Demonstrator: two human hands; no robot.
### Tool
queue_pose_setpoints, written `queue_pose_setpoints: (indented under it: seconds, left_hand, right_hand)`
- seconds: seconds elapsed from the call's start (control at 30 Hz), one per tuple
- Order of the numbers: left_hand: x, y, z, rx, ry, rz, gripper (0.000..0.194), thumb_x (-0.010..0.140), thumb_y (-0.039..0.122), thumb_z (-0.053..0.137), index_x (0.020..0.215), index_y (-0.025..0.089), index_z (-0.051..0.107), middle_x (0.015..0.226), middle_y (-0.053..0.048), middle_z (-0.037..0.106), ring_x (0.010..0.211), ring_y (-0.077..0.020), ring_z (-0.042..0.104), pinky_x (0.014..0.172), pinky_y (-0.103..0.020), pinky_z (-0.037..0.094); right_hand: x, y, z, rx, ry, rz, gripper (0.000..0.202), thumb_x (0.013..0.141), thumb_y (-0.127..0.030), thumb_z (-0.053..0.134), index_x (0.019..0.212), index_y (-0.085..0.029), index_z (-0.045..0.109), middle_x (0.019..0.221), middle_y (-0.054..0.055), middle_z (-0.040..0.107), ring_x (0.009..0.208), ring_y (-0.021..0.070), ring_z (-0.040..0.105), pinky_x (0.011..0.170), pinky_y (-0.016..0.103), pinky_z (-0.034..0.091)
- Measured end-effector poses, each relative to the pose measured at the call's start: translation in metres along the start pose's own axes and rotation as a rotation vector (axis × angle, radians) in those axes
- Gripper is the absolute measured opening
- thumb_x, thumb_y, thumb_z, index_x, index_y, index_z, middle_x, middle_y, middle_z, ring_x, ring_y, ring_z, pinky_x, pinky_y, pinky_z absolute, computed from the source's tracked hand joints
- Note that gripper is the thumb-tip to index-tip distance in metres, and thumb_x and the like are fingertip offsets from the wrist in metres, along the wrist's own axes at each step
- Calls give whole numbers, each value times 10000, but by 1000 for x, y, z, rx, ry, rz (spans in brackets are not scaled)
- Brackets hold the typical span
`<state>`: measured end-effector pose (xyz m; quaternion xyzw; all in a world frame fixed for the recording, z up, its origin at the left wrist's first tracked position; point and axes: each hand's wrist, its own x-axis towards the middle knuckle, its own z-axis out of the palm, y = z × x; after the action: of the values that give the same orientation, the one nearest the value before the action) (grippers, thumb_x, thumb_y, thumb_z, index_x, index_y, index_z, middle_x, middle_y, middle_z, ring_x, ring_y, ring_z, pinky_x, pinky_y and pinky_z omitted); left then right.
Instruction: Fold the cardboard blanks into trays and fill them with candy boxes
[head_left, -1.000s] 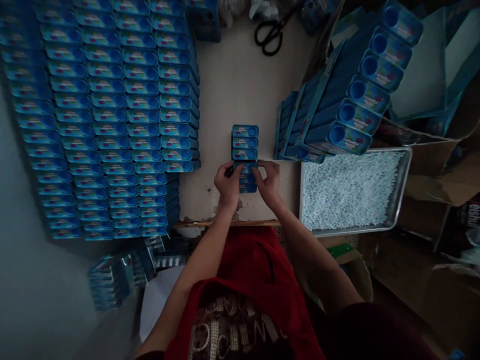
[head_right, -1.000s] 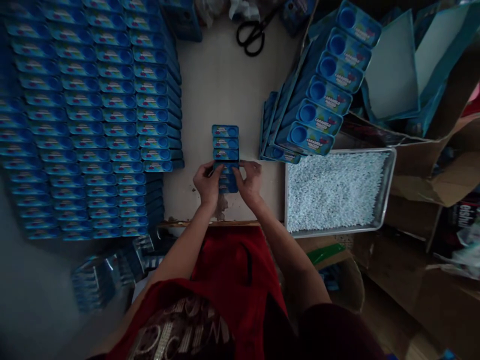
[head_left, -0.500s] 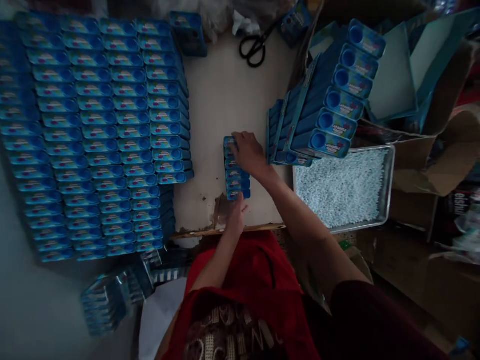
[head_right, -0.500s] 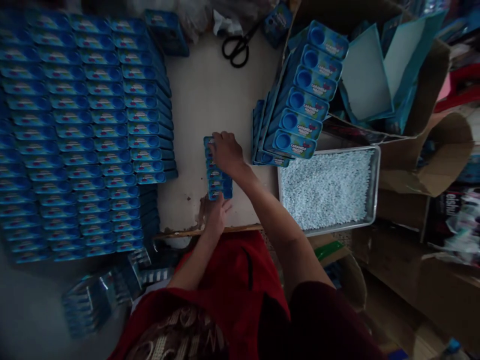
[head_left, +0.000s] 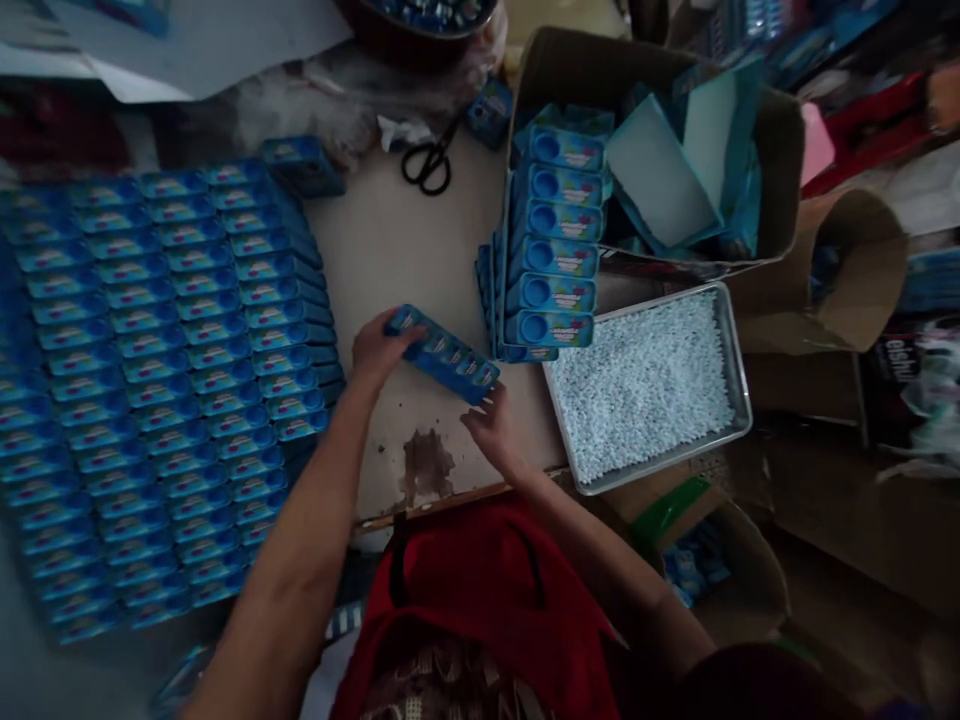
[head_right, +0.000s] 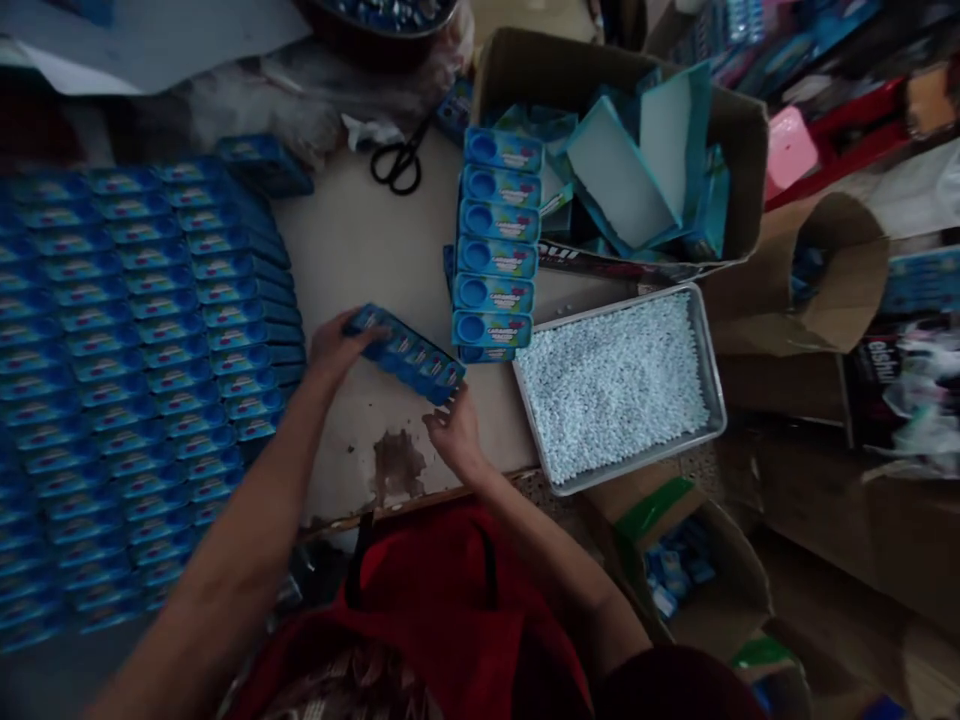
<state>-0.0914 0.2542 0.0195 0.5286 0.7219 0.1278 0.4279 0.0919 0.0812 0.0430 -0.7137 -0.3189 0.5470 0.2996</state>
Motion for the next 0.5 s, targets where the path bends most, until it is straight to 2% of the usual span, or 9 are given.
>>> queue_pose_setpoints:
  seconds: [0.1,0.17,0.23,0.27,0.33,0.4,0.43,0.47,0.5]
  left_hand:
    - [59,60,2,114,-121,168,612,787,471,809,1341,217,756,1296,-78,781,1212,-317,704,1078,-391,529]
    - [85,90,6,145,-199,233,592,781,460,804,1314,206,772,1290,-78,784,1170,-312,714,1052,-388,542]
    - [98,105,9,137,-230,275,621,751,452,821,1317,202,766,1318,-91,772,1190,-319,704,1077,-411,537]
    - [101,107,9,116,-229,293,673,722,445,843,1343,203,748,1365,-105,752,1227,-327,691,1102,-431,528]
    - [98,99,4,4,-209,283,821,688,444,876,1450,225,665,1514,-140,661,1305,-337,661,1117,-471,530]
    - [86,81,-4,-160,-124,162,894,714,473,865,1529,260,566,1623,-170,557,1321,-333,664,1046,-495,583]
    - [77,71,-7,-213,-37,79,861,736,492,850,1515,269,558,1618,-176,560,1294,-331,683,998,-507,609]
    - [66,61,-10,-221,74,15,779,757,513,831,1455,266,588,1564,-171,612,1250,-327,706,967,-525,624]
    - [53,52,-9,-201,179,-22,670,775,540,810,1356,258,632,1466,-154,686,1198,-324,728,954,-550,629]
  right_hand:
    - [13,-1,16,185,-18,15,741,773,-163,736,1388,-361,374,1487,63,617,1332,221,696,1039,393,626]
    - [19,-4,22,252,-20,-12,814,763,-182,780,1417,-459,384,1563,-14,579,1394,219,660,1038,435,639]
    - [20,-8,15,148,-4,-81,811,809,-222,781,1461,-516,398,1583,-56,576,1375,221,675,974,464,675]
    - [18,-9,4,52,-4,-133,752,834,-234,772,1457,-502,447,1538,-54,623,1310,223,716,914,448,694]
    - [12,-15,-36,-136,-22,-237,485,863,-254,765,1301,-419,637,1275,-42,777,1057,222,807,767,371,701]
    - [9,-28,-97,-237,-7,-307,126,894,-302,751,1011,-349,743,931,-43,811,793,211,802,672,329,673]
    - [12,-38,-132,-259,44,-320,41,933,-341,711,942,-330,750,858,-33,797,756,215,787,691,346,674]
    - [21,-52,-167,-281,136,-329,111,969,-373,658,971,-309,749,897,-1,803,801,235,787,760,395,681]
    - [34,-68,-202,-306,280,-341,199,998,-407,606,1072,-274,734,1041,63,808,935,279,785,877,481,669]
